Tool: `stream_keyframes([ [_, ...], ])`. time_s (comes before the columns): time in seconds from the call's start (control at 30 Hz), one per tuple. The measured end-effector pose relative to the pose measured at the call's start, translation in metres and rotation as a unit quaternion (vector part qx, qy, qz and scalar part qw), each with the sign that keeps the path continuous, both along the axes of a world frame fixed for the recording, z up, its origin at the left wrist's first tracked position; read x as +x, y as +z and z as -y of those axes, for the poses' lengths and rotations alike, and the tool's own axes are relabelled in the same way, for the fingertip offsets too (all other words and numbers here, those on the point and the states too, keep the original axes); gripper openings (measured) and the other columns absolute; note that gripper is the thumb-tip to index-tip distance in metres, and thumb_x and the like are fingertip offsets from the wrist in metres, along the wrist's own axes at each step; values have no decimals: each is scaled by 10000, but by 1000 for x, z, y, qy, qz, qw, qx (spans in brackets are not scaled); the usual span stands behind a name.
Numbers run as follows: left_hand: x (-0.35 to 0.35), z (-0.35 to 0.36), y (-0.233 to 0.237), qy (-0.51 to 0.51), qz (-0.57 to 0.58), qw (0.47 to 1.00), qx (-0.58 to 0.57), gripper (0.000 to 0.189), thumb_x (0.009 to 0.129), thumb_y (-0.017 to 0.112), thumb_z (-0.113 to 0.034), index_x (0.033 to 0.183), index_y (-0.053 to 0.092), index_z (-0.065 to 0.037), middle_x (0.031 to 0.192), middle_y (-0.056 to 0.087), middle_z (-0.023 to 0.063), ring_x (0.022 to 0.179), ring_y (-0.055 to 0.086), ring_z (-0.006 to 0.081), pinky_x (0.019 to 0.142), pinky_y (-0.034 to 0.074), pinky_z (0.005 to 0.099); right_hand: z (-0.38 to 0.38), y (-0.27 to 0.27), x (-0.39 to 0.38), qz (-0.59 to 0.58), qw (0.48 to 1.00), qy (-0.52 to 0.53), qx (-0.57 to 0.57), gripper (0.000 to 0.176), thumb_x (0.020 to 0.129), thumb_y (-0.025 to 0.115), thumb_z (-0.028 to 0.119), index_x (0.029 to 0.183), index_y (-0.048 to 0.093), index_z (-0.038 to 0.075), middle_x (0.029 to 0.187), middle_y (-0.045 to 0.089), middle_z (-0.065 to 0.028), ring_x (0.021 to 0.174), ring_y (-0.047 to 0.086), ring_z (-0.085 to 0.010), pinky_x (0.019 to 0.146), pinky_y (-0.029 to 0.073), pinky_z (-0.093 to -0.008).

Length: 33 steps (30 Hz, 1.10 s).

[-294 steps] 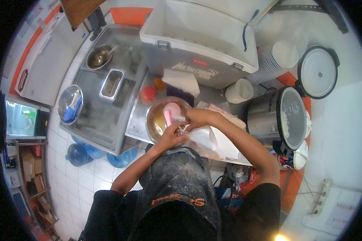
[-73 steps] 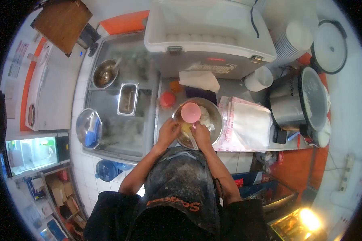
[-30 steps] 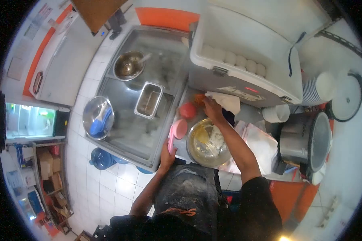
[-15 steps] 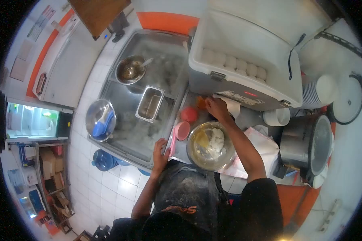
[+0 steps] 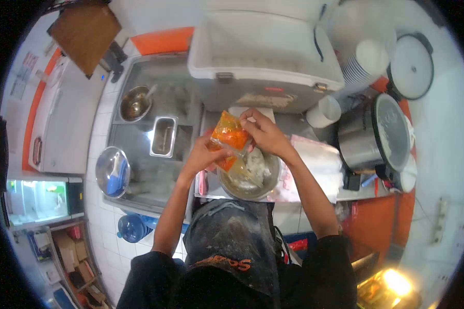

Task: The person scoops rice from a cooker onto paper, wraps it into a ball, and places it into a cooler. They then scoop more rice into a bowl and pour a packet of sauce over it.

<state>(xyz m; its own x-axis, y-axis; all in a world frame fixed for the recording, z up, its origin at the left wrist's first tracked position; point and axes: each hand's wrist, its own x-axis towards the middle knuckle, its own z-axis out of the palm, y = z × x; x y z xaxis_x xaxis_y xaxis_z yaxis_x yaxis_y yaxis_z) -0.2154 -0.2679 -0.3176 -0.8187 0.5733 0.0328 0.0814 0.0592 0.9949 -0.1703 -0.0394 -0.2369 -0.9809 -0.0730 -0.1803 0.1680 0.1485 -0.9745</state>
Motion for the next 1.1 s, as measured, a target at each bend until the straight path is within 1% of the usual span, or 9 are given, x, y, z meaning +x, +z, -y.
stream_keyframes([
  [0.1,43,-8,-10,-113,236,965,-28,254,891,822,-197,1014,782,22,920,767,77,839,700,115,776,563,275,-15,-37,52,69,997,-18,-37,260,1082,534,298,1208,504,72,925,600,-62,645,621,-113,578,590,-281],
  [0.2,80,-8,-64,-165,292,941,-49,268,909,806,-211,1038,777,22,924,763,70,803,689,107,738,551,276,-29,-84,109,152,987,-24,-42,319,1059,600,267,1274,477,66,998,657,-94,737,677,-134,652,615,-277],
  [0.3,103,-8,-89,-197,295,930,-92,284,932,781,-232,1023,774,36,888,756,59,771,671,94,729,539,262,-27,-104,149,290,950,10,-114,445,955,732,88,1320,486,27,1166,705,-152,978,737,-190,800,637,-305],
  [0.4,117,-11,-110,-219,285,928,-100,271,911,782,-228,951,771,40,808,729,40,730,639,80,680,516,263,-22,-120,167,300,942,42,-143,516,925,760,84,1368,508,4,1089,726,-117,929,741,-183,804,632,-294],
  [0.53,112,-22,-110,-251,234,929,-140,225,835,786,-180,841,757,43,703,684,27,644,593,85,597,480,282,-22,-129,161,324,936,120,-66,388,900,775,67,1254,642,-22,1071,739,-104,897,739,-163,840,628,-275],
  [0.67,105,-41,-148,-227,229,935,-148,200,834,776,-164,805,758,33,695,686,21,631,579,76,578,453,265,-40,-150,153,351,929,98,-69,325,930,753,81,1217,665,-43,1081,741,-125,908,746,-166,864,629,-278],
  [0.87,87,-68,-153,-169,261,941,-130,246,812,791,-187,799,754,56,711,692,44,631,595,105,600,478,280,-81,-193,128,428,874,65,-220,356,1011,666,130,1280,597,-93,1163,707,-196,1042,744,-253,912,631,-306],
  [1.0,78,-77,-181,-118,350,926,-79,251,871,766,-194,871,755,56,777,711,60,666,621,120,619,490,277,-92,-220,111,373,900,70,-215,419,1034,635,165,1319,538,-126,1210,683,-227,1057,737,-297,916,633,-325],
  [1.1,77,-82,-195,-88,409,908,-35,263,916,738,-208,934,747,54,831,719,61,696,638,126,632,499,270,-88,-210,98,436,868,3,-239,423,1025,644,147,1339,525,-110,1225,673,-212,1049,736,-274,904,635,-311],
])
